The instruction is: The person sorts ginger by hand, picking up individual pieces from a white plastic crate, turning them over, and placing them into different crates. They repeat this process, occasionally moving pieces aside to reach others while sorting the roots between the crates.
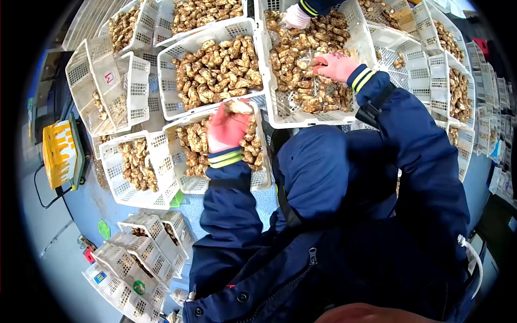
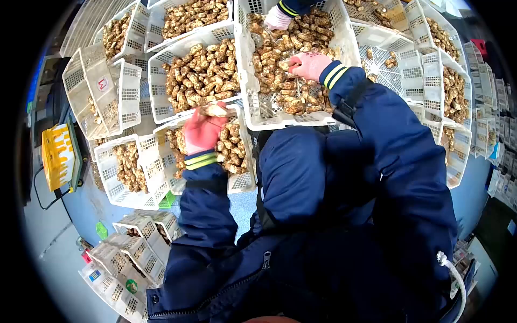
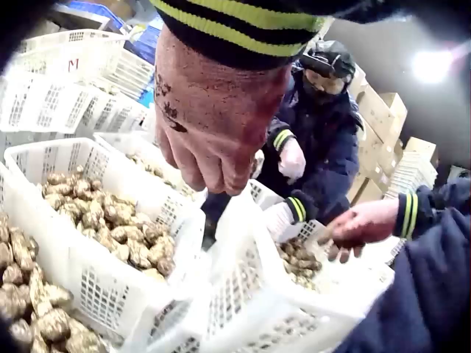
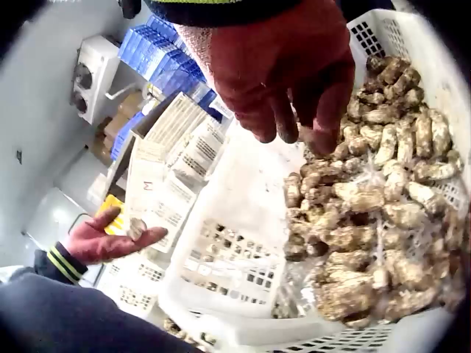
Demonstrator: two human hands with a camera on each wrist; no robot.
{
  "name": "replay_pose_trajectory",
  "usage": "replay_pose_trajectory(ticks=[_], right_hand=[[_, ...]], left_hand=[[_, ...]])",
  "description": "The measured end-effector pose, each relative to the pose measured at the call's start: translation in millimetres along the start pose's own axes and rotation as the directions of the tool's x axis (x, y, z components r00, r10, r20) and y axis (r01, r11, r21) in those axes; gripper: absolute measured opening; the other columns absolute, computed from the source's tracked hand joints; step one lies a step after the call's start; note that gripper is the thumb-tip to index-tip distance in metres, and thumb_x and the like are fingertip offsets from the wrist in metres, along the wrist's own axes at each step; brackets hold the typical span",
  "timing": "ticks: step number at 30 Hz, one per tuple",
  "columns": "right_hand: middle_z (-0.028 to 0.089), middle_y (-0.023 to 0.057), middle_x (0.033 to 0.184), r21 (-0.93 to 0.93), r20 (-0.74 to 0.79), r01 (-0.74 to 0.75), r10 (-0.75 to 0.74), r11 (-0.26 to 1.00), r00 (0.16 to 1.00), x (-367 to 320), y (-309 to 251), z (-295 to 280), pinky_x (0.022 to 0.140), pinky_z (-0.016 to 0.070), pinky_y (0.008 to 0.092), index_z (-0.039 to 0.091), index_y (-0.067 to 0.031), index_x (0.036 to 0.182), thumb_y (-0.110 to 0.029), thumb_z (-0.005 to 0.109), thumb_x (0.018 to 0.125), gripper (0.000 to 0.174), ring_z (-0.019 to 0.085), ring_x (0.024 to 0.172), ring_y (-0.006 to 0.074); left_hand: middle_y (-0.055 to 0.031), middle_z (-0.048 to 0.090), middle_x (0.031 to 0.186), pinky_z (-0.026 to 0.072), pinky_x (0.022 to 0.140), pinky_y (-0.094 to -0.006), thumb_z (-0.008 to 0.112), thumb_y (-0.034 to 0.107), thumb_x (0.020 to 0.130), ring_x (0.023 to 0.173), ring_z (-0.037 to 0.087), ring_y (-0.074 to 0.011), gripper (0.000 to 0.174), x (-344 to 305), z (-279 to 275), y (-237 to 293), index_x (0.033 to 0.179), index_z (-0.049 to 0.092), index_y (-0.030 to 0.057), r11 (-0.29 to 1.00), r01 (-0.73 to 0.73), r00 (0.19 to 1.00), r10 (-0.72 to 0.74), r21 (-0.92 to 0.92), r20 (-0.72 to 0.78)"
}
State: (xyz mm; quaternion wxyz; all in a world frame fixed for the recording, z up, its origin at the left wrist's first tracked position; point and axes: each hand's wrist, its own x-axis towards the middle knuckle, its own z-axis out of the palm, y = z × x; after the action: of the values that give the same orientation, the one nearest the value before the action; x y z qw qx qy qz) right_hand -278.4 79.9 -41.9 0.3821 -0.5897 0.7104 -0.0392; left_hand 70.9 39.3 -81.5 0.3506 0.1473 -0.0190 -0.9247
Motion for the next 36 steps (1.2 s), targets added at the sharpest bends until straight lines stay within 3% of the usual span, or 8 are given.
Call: replay_pose_trajectory(ticks=[2,5,8,17,21,23,29,36], right_hand=[[0.062,0.0102,0.095,-0.175,0.100,-0.028,0.046,0.984,0.994,-3.7,-12.4,-9.7,0.079,0.0440,0.0343,0.058,-0.0134,0.105,-0.035,0.051,0.077,0.036,0.059,0.088,0.0260],[0.061,0.0094,0.098,-0.397,0.233,0.174,-0.084,0.901,0.969,27.5,-8.9,33.9,0.081,0.0439,0.0350,0.060,-0.0173,0.103,-0.030,0.051,0.075,0.032,0.058,0.091,0.0254],[0.062,0.0098,0.091,-0.452,0.326,0.420,-0.293,0.787,0.899,45.7,-0.1,84.5,0.078,0.0448,0.0342,0.059,-0.0165,0.101,-0.031,0.052,0.076,0.029,0.058,0.090,0.0255],[0.062,0.0113,0.097,-0.632,0.349,0.375,-0.183,0.678,0.919,48.8,2.2,91.7,0.080,0.0452,0.0350,0.063,-0.0079,0.096,-0.026,0.051,0.076,0.029,0.058,0.094,0.0240],[0.060,0.0151,0.098,0.014,0.204,0.159,-0.159,0.987,0.966,31.7,1.3,30.9,0.069,0.0462,0.0325,0.052,0.0001,0.109,-0.032,0.056,0.079,0.044,0.060,0.080,0.0258],[0.060,0.0118,0.092,0.674,0.240,-0.046,-0.160,0.737,0.957,3.5,-14.2,6.7,0.060,0.0461,0.0271,0.050,0.0035,0.110,-0.021,0.056,0.081,0.038,0.059,0.075,0.0171],[0.056,0.0065,0.097,0.753,0.196,0.039,-0.281,0.656,0.940,-43.6,-65.0,-17.3,0.062,0.0431,0.0234,0.038,0.0043,0.123,-0.016,0.049,0.084,0.045,0.054,0.076,0.0115],[0.055,0.0024,0.087,0.811,-0.067,0.212,-0.273,0.546,0.960,-47.9,-67.8,-14.3,0.060,0.0412,0.0204,0.043,0.0011,0.121,-0.016,0.047,0.084,0.040,0.052,0.074,0.0086]], left_hand=[[-0.0290,0.027,0.129,0.0293,0.100,-0.0506,0.057,0.023,0.081,0.120,0.030,-0.0398,0.065,9.2,66.3,27.2,0.125,0.019,-0.0046,0.930,-0.361,0.807,0.273,-0.072,-0.524],[-0.0290,0.030,0.127,0.0294,0.100,-0.0506,0.056,0.022,0.081,0.121,0.030,-0.0399,0.061,20.0,45.8,43.7,0.122,0.023,-0.0094,0.890,-0.443,0.782,0.444,0.111,-0.437],[-0.0214,0.047,0.119,0.0363,0.097,-0.0450,0.049,0.022,0.087,0.112,0.045,-0.0323,0.031,22.4,32.0,8.7,0.105,0.051,-0.0034,0.973,-0.226,0.931,0.200,-0.051,-0.306],[-0.0175,0.046,0.123,0.0337,0.099,-0.0423,0.044,0.018,0.089,0.114,0.044,-0.0299,0.035,31.3,24.8,-56.3,0.118,0.045,-0.0007,0.998,-0.051,0.980,0.046,-0.024,-0.194],[-0.0155,0.045,0.121,0.0395,0.094,-0.0347,0.053,0.018,0.085,0.111,0.047,-0.0249,0.041,27.9,29.4,-64.5,0.120,0.041,-0.0011,0.912,-0.054,0.950,0.172,0.406,-0.262],[-0.0143,0.046,0.120,0.0392,0.092,-0.0317,0.057,0.013,0.082,0.108,0.048,-0.0221,0.046,37.4,39.8,-75.3,0.123,0.039,-0.0017,0.644,0.113,0.926,0.207,0.757,-0.315],[-0.0079,0.058,0.101,0.0454,0.076,-0.0228,0.057,0.002,0.080,0.087,0.057,-0.0130,0.037,39.8,67.2,-100.5,0.115,0.045,-0.0038,0.500,0.179,0.963,0.088,0.847,-0.256],[-0.0153,0.061,0.092,0.0489,0.061,-0.0275,0.051,0.020,0.085,0.074,0.062,-0.0199,0.028,22.3,68.5,-92.0,0.102,0.052,-0.0032,0.716,-0.067,0.980,0.179,0.695,-0.091]])
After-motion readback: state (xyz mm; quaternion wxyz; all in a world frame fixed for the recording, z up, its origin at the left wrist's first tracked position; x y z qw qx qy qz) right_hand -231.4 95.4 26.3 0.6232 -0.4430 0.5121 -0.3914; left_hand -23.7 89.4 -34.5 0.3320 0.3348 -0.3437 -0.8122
